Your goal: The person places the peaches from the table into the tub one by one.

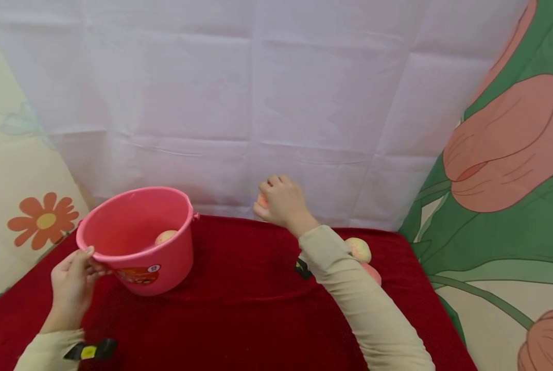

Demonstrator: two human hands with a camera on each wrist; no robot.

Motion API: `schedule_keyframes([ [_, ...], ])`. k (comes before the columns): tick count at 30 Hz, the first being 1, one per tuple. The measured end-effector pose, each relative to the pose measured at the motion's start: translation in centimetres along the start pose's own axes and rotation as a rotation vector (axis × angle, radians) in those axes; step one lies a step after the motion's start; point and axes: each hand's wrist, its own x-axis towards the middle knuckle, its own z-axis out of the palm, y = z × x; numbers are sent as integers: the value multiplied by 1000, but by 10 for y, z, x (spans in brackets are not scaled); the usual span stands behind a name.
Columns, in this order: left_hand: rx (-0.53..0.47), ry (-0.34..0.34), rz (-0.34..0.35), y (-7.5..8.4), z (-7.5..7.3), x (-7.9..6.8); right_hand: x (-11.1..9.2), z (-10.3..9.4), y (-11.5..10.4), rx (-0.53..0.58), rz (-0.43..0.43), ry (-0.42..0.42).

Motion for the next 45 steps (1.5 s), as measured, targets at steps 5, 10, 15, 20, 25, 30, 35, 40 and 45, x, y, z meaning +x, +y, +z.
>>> schedule_keyframes([
  [5, -1, 1, -1, 0, 0, -1, 6, 1, -6, -11, -7, -18],
  [10, -9, -2, 6, 1, 0, 0, 12, 4, -12, -6, -5, -31],
  [15, -12, -13, -2, 2, 0, 1, 16, 5, -18, 19, 8, -35],
  [20, -10, -1, -3, 1, 0, 0, 21, 5, -25, 34, 27, -48],
  [25, -30, 10, 25, -1, -1, 1, 26, 4, -33, 61, 71, -74],
  [30, -45, 9, 34, -2, -1, 1, 32, 5, -41, 81, 69, -75],
  [35, -43, -4, 34, -3, 0, 1, 36, 8, -47, 100, 59, -75],
  [40, -32, -7, 29, -3, -1, 1, 39, 11, -54, 111, 62, -87],
  [45, -33, 7, 23, -2, 0, 1, 46, 12, -63, 119, 58, -105],
])
